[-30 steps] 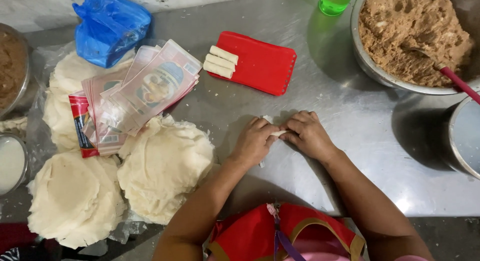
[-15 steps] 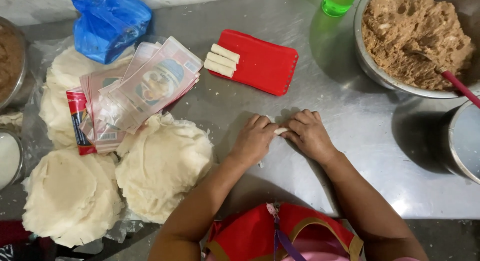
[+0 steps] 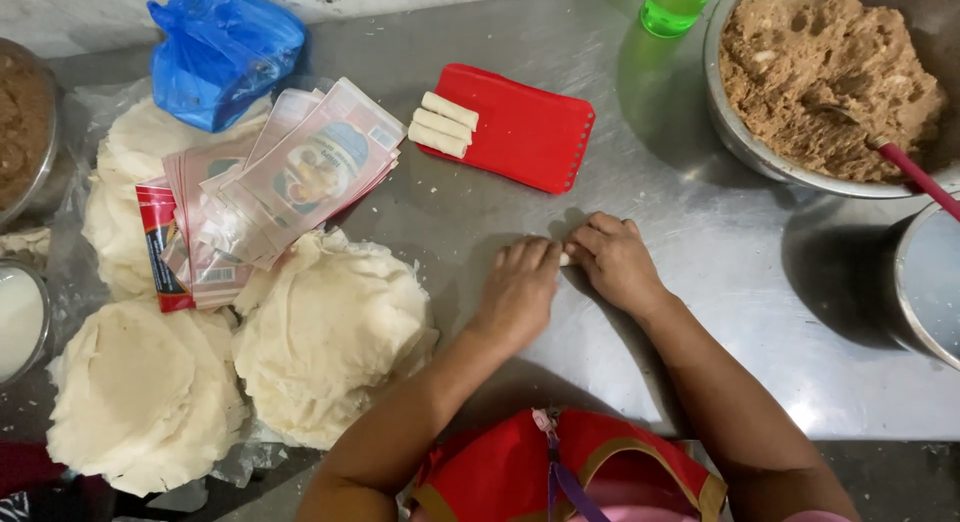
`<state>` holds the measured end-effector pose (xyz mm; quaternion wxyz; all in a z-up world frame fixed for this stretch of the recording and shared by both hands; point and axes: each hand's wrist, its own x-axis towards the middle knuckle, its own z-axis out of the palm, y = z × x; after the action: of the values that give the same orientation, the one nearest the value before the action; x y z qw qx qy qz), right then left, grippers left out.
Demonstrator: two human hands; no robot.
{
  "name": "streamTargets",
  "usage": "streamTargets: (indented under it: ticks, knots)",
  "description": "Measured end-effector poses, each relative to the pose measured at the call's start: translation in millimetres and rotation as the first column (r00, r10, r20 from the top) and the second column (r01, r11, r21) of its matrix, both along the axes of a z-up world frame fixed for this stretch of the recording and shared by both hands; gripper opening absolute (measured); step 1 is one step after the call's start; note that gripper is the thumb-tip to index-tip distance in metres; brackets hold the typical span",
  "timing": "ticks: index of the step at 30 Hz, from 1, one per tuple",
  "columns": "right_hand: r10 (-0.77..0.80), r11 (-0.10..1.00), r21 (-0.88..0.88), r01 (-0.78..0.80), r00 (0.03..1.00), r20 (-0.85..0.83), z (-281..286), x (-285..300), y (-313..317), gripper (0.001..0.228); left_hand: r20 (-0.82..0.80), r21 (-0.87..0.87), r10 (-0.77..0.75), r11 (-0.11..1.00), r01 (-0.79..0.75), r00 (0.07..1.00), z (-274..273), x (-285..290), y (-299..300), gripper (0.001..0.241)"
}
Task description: A person is manually assembling spring rolls by placing filling on thin wrappers and rolling them tightly on a stainless steel surface.
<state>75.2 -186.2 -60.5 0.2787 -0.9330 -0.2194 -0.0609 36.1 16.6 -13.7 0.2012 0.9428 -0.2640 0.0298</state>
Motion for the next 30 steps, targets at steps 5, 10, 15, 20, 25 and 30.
streamTargets:
  ticks: [5, 10, 15, 20, 25, 30]
  knots:
    - [-0.143, 0.984, -0.096, 0.149, 0.987, 0.068, -17.6, 8.8, 6.9, 0.012, -0.264, 0.091, -0.016, 0.995, 0.041, 0.964, 38.4, 0.0, -6.8, 0.069]
    - [-0.288, 0.93, -0.174, 0.323, 0.937, 0.199, -14.9, 16.5, 20.0, 0.013, -0.16, 0.107, -0.004, 0.994, 0.022, 0.987, 9.0, 23.5, -4.9, 0.078]
    - [-0.361, 0.931, -0.035, 0.365, 0.929, 0.086, 5.2, 16.7, 13.3, 0.01, -0.245, 0.007, -0.005, 1.0, 0.007, 0.969, -4.2, 47.6, 12.6, 0.072]
    - [-0.111, 0.882, 0.445, 0.153, 0.987, -0.12, 19.5, 5.3, -15.3, 0.037, -0.169, -0.309, -0.106, 0.95, 0.049, 0.98, -10.8, 37.7, 33.8, 0.056]
    - [-0.052, 0.99, 0.134, 0.049, 0.998, 0.025, 4.2, 13.0, -12.0, 0.043, -0.084, -0.038, -0.063, 0.997, 0.06, 0.994, -21.1, 34.4, 17.8, 0.055]
    - [-0.035, 0.984, 0.172, 0.042, 0.999, -0.04, 31.7, 8.7, -10.7, 0.06, -0.078, -0.451, 0.038, 0.89, -0.069, 0.996, -49.6, 57.3, 13.3, 0.043]
